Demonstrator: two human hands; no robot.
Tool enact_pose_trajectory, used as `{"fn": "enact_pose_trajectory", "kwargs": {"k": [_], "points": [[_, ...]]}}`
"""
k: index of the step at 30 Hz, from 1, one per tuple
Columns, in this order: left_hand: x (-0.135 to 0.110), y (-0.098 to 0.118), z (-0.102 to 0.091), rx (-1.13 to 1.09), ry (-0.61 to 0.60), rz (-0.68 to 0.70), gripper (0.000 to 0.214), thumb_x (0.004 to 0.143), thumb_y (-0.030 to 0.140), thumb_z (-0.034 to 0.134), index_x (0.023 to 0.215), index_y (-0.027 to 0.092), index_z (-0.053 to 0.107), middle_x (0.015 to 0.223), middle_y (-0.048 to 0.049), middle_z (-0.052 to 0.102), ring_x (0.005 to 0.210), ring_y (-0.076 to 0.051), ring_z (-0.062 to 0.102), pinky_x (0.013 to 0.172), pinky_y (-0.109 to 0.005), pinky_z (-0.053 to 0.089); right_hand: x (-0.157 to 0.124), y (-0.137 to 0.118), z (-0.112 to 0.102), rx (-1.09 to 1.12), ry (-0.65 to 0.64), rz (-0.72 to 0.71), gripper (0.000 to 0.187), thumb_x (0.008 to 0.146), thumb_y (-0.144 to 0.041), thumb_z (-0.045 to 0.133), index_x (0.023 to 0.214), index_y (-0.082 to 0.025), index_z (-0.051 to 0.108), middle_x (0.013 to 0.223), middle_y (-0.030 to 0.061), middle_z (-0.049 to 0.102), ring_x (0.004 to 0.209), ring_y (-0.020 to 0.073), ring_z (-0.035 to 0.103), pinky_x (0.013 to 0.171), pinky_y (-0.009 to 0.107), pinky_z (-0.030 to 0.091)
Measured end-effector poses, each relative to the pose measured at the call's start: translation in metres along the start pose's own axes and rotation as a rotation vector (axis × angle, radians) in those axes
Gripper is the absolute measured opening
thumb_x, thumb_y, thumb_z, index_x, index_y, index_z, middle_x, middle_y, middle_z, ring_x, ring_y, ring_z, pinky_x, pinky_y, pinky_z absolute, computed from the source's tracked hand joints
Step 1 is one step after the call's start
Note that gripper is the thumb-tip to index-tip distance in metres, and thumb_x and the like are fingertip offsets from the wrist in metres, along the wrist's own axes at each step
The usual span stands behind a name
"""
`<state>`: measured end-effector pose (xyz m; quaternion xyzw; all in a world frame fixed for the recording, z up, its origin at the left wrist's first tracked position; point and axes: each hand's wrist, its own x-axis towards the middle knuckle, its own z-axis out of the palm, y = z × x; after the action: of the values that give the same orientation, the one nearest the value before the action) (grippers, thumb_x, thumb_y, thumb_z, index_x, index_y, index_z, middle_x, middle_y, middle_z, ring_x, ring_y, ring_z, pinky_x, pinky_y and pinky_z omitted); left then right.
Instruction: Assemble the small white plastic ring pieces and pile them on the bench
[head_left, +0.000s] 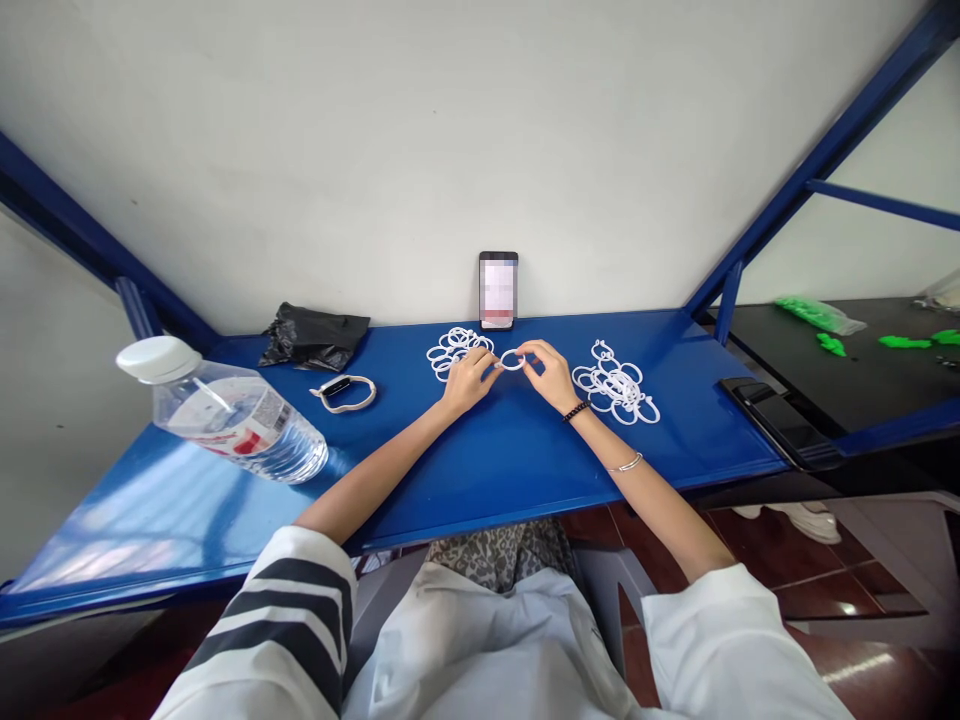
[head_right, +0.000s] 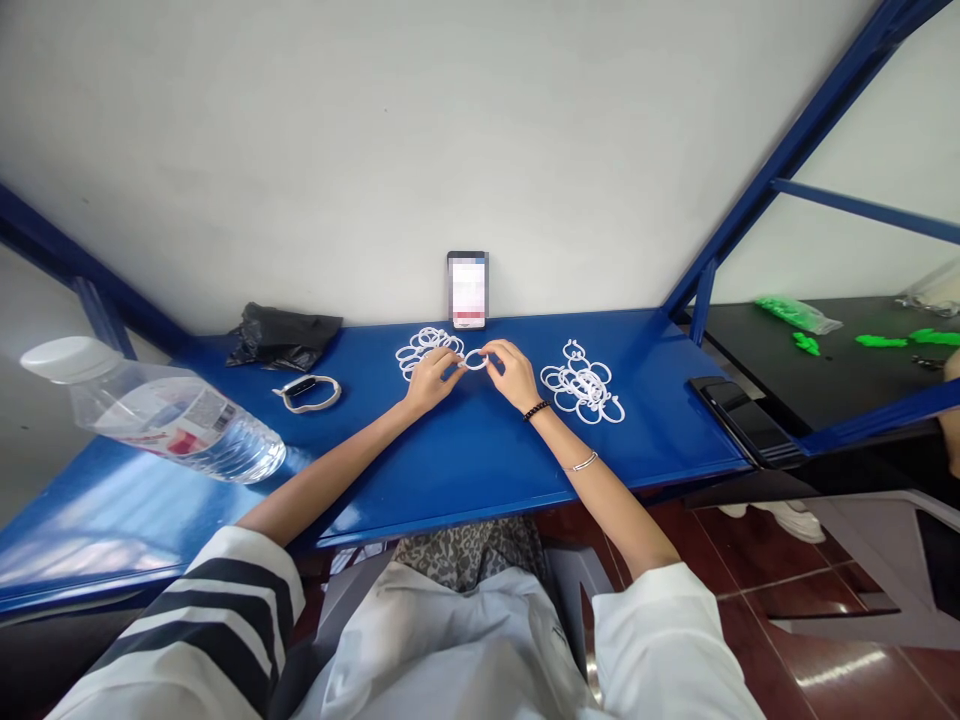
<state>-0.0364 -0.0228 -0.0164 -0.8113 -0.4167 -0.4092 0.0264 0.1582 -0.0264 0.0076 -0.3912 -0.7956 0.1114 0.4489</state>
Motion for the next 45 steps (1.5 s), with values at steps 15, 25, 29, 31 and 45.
{"fn": "enact_pose_trajectory", "kwargs": {"k": [15,25,29,31,45], "points": [[0.002,-0.009,-0.001,0.078,0.218,-0.361,0.023,0.093,0.035,0.050,0.097,0.018,0.064,0.103,-0.0115,0.064,0.091,-0.023,0.061,0.064,-0.030,0.047,-0.006,0.050,-0.028,-0.576,0.100,0.366,0.036,0.087,-0.026,0.051,0.118,-0.009,0.053,0.134,0.0296,0.048,0.123,0.0450,0.043,0.098,0.069,0.028],[0.000,-0.019,0.003,0.082,0.326,-0.403,0.027,0.087,0.017,0.049,0.111,0.022,0.061,0.108,-0.0122,0.059,0.101,-0.027,0.057,0.079,-0.040,0.049,-0.011,0.072,-0.031,-0.637,-0.003,0.359,0.037,0.086,-0.020,0.050,0.122,-0.012,0.050,0.109,0.0228,0.066,0.108,0.0372,0.058,0.102,0.072,0.018],[0.001,-0.015,0.001,0.068,0.292,-0.377,0.036,0.083,0.008,0.047,0.114,0.022,0.060,0.116,-0.0134,0.056,0.108,-0.029,0.053,0.085,-0.046,0.047,-0.004,0.059,-0.028,-0.509,-0.165,0.246,0.045,0.082,-0.010,0.050,0.127,-0.014,0.050,0.104,0.0163,0.066,0.098,0.0308,0.062,0.096,0.058,0.039],[0.002,-0.013,0.000,0.053,0.257,-0.305,0.034,0.084,0.007,0.046,0.110,0.022,0.061,0.115,-0.0128,0.057,0.109,-0.029,0.053,0.086,-0.045,0.047,-0.001,0.050,-0.025,-0.379,-0.245,0.168,0.049,0.080,-0.007,0.047,0.128,-0.016,0.051,0.100,0.0115,0.066,0.091,0.0257,0.062,0.090,0.049,0.047],[0.002,0.001,0.003,0.017,-0.139,0.164,0.022,0.092,0.022,0.048,0.108,0.019,0.063,0.113,-0.0122,0.059,0.108,-0.025,0.055,0.092,-0.043,0.048,0.001,0.006,-0.001,0.594,-0.242,0.258,0.047,0.085,-0.034,0.058,0.129,-0.021,0.049,0.104,0.0071,0.064,0.086,0.0166,0.065,0.085,0.035,0.055]]}}
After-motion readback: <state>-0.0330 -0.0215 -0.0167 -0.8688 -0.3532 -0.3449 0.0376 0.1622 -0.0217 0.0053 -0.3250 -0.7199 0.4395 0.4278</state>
